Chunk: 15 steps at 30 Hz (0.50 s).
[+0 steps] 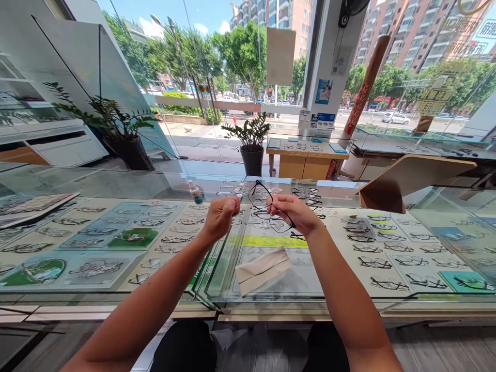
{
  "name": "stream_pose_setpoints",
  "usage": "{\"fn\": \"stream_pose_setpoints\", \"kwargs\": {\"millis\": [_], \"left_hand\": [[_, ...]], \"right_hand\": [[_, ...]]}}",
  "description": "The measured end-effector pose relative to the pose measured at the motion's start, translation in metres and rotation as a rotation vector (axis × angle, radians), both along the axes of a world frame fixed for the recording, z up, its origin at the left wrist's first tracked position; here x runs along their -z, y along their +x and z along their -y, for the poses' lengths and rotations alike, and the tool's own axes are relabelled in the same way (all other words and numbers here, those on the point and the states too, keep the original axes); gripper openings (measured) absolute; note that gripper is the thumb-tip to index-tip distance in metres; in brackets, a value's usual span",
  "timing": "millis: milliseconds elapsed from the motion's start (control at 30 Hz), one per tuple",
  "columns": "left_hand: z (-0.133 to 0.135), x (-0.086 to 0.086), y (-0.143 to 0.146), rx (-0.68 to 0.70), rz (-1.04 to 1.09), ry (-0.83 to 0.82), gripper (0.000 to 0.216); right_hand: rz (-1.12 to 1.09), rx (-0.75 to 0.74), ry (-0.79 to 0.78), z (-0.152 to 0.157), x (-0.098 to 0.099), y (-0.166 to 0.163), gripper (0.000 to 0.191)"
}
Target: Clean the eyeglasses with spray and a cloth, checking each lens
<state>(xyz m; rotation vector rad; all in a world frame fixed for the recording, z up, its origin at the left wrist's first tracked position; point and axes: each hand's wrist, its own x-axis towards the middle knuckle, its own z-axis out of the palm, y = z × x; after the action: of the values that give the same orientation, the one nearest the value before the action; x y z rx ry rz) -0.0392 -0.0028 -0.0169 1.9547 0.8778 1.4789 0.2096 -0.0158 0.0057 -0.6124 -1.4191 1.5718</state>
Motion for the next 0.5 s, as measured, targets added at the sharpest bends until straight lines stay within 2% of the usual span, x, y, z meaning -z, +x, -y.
{"fn": "stream_pose_setpoints", "kwargs": {"millis": [200, 333, 433, 500], "left_hand": [[0.001, -0.005, -0.004, -0.007, -0.125, 0.179, 0.05], [0.009, -0.014, -0.004, -0.095, -0.116, 0.318, 0.019], [0.013, -0.016, -0.003, -0.071, -0.173, 0.43, 0.064], [0.012, -0.015, -0.002, -0.047, -0.213, 0.481, 0.079]], "right_hand": [[0.075, -0.015, -0.006, 0.005, -0.006, 0.001, 0.031], [0.119, -0.051, 0.035, 0.005, -0.009, 0.004, 0.033], [0.151, -0.08, 0.074, 0.004, -0.009, 0.005, 0.033], [0.159, -0.094, 0.086, 0.004, -0.008, 0.004, 0.032]]}}
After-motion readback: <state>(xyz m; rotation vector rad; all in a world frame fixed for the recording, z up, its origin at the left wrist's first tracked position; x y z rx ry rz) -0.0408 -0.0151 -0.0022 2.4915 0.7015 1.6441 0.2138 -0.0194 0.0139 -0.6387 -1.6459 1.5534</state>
